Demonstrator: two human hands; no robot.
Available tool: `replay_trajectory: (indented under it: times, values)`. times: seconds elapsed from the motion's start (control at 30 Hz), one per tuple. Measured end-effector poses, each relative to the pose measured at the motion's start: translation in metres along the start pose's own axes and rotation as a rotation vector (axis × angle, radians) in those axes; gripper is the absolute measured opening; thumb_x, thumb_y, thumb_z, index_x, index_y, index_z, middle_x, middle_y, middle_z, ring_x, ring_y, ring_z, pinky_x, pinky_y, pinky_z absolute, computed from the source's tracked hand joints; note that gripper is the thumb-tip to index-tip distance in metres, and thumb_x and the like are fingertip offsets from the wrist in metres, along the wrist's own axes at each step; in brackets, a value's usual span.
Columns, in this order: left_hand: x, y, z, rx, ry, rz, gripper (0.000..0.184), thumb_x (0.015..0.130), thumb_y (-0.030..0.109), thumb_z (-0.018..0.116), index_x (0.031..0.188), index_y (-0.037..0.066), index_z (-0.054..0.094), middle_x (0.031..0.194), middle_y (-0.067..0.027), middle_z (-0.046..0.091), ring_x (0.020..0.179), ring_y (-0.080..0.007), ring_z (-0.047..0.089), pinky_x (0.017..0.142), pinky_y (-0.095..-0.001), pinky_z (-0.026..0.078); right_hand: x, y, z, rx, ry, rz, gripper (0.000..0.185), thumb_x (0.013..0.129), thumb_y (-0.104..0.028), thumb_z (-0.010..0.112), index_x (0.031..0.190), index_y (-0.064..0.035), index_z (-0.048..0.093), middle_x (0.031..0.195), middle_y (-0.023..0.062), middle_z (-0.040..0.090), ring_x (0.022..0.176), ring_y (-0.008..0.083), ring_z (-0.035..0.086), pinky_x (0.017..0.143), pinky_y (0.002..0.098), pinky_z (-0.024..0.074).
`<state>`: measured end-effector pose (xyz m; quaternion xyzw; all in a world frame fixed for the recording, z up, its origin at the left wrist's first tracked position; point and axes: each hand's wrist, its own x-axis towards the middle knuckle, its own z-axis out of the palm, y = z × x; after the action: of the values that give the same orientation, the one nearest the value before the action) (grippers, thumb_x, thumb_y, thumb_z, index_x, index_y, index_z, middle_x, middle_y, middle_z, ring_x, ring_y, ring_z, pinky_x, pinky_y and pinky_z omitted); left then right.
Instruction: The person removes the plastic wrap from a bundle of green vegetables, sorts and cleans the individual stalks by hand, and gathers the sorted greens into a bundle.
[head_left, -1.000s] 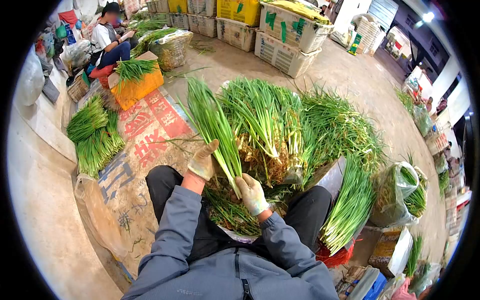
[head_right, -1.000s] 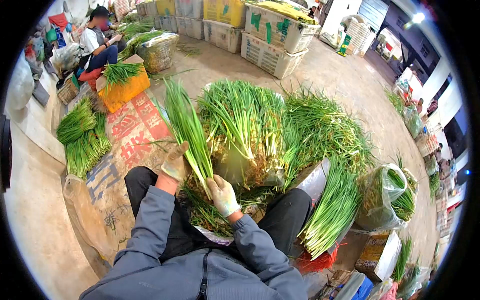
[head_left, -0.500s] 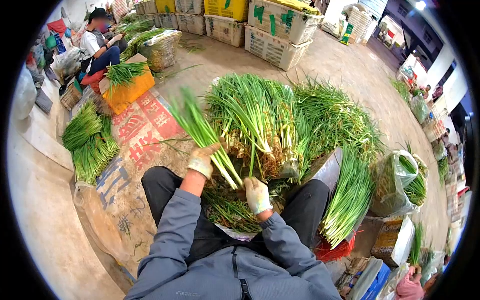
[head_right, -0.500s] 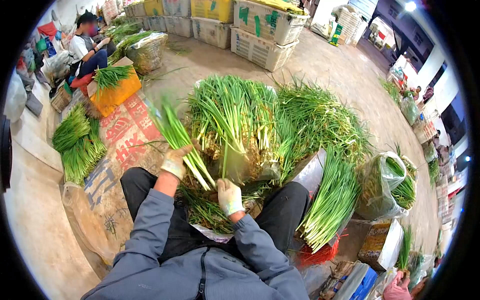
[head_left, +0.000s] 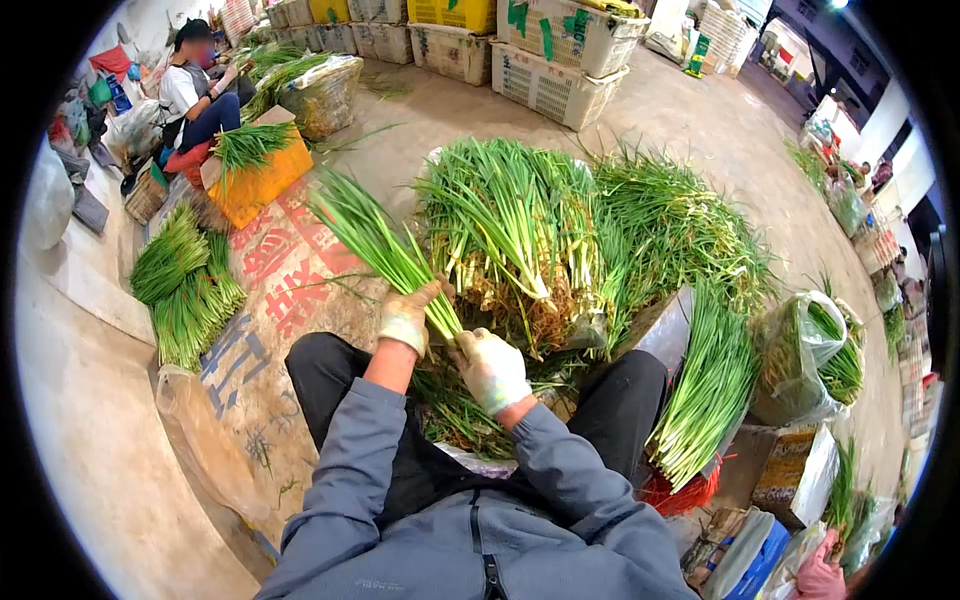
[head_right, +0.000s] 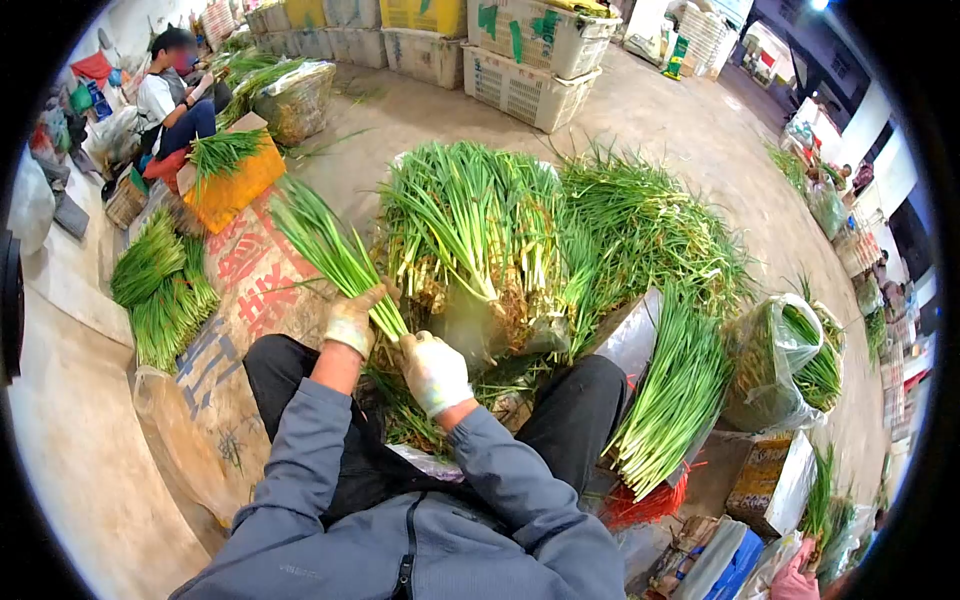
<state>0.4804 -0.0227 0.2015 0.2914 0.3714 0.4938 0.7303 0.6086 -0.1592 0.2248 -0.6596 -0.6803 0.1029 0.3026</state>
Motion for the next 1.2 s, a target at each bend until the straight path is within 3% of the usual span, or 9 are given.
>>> replay_trajectory:
  times: [0.07, 0.13, 0.17, 0.37, 0.43, 0.6, 0.83, 1.0, 1.2]
  values:
    - [-0.003, 0.005, 0.008, 0.025, -0.030, 0.037, 0.038, 0.084, 0.011, 0.079, 0.115, 0.005, 0.058, 0.097, -0.0120, 0.070, 0.081, -0.0263, 0.071, 0.071, -0.0424, 0.061, 0.009, 0.006, 0.009, 0.006, 0.004, -0.014, 0.028, 0.087, -0.025, 0.074, 0.106, -0.0055, 0.068, 0.087, 0.0130, 0.067, 0.077, 0.0267, 0.067, 0.068, 0.0381, 0.0533]
    - [-0.009, 0.009, 0.007, -0.142, -0.093, -0.022, 0.040, 0.085, 0.021, 0.080, 0.114, 0.003, 0.058, 0.097, -0.0134, 0.069, 0.084, -0.0276, 0.071, 0.074, -0.0437, 0.061, 0.004, 0.009, 0.012, 0.646, -0.048, 0.331, 0.022, 0.090, -0.024, 0.069, 0.099, -0.0042, 0.070, 0.086, 0.0139, 0.069, 0.077, 0.0251, 0.067, 0.068, 0.0357, 0.0534]
    - [-0.011, 0.011, 0.008, -0.224, -0.130, -0.070, 0.040, 0.087, 0.024, 0.077, 0.113, 0.000, 0.058, 0.099, -0.0158, 0.069, 0.086, -0.0289, 0.071, 0.076, -0.0452, 0.061, 0.003, 0.008, 0.003, 0.616, -0.030, 0.330, 0.021, 0.092, -0.021, 0.065, 0.099, -0.0022, 0.070, 0.087, 0.0153, 0.071, 0.078, 0.0222, 0.067, 0.071, 0.0330, 0.0522]
    - [-0.016, 0.009, 0.012, -0.085, -0.200, 0.052, 0.028, 0.093, 0.008, 0.066, 0.119, 0.001, 0.056, 0.101, -0.0155, 0.068, 0.090, -0.0291, 0.070, 0.079, -0.0437, 0.061, 0.001, 0.023, 0.014, 0.721, 0.012, 0.418, 0.017, 0.093, -0.018, 0.065, 0.099, -0.0017, 0.068, 0.088, 0.0161, 0.069, 0.077, 0.0240, 0.067, 0.073, 0.0339, 0.0524]
    - [-0.013, 0.005, 0.009, 0.032, -0.155, 0.062, 0.027, 0.093, 0.004, 0.064, 0.119, 0.001, 0.056, 0.100, -0.0150, 0.068, 0.090, -0.0276, 0.070, 0.078, -0.0416, 0.062, 0.001, 0.010, 0.010, 0.667, 0.093, 0.306, 0.018, 0.094, -0.015, 0.066, 0.101, 0.0017, 0.065, 0.085, 0.0052, 0.066, 0.076, 0.0099, 0.058, 0.071, 0.0269, 0.0497]
    - [-0.021, -0.003, 0.023, 0.063, -0.124, 0.035, 0.037, 0.094, 0.004, 0.065, 0.129, 0.007, 0.053, 0.113, -0.0114, 0.066, 0.095, -0.0279, 0.069, 0.078, -0.0410, 0.062, 0.022, 0.003, 0.007, 0.344, 0.028, 0.217, 0.026, 0.087, -0.023, 0.075, 0.099, -0.0011, 0.067, 0.086, 0.0105, 0.068, 0.075, 0.0191, 0.064, 0.072, 0.0314, 0.0513]
    - [-0.025, 0.002, 0.016, -0.180, -0.256, -0.047, 0.051, 0.085, 0.012, 0.078, 0.130, 0.008, 0.055, 0.113, -0.0101, 0.067, 0.098, -0.0287, 0.069, 0.083, -0.0446, 0.060, 0.020, 0.027, 0.007, 0.904, -0.132, 0.426, 0.025, 0.087, -0.023, 0.074, 0.093, -0.0006, 0.066, 0.078, 0.0035, 0.066, 0.068, 0.0102, 0.057, 0.063, 0.0274, 0.0465]
    - [-0.014, -0.017, 0.003, 0.043, -0.196, 0.046, 0.048, 0.083, 0.010, 0.080, 0.125, 0.007, 0.057, 0.105, -0.0065, 0.067, 0.088, -0.0220, 0.066, 0.079, -0.0372, 0.057, 0.015, 0.033, 0.010, 1.352, -0.142, 0.537, 0.021, 0.089, -0.019, 0.073, 0.097, -0.0018, 0.064, 0.081, 0.0005, 0.062, 0.065, 0.0088, 0.051, 0.060, 0.0256, 0.0428]
    - [-0.013, -0.018, 0.001, 0.174, -0.235, 0.041, 0.051, 0.081, 0.009, 0.082, 0.126, 0.006, 0.058, 0.105, -0.0045, 0.069, 0.092, -0.0190, 0.066, 0.082, -0.0351, 0.055, 0.018, 0.034, 0.003, 1.138, -0.193, 0.598, 0.022, 0.090, -0.017, 0.072, 0.104, -0.0003, 0.066, 0.087, -0.0008, 0.064, 0.075, 0.0078, 0.056, 0.069, 0.0246, 0.0453]
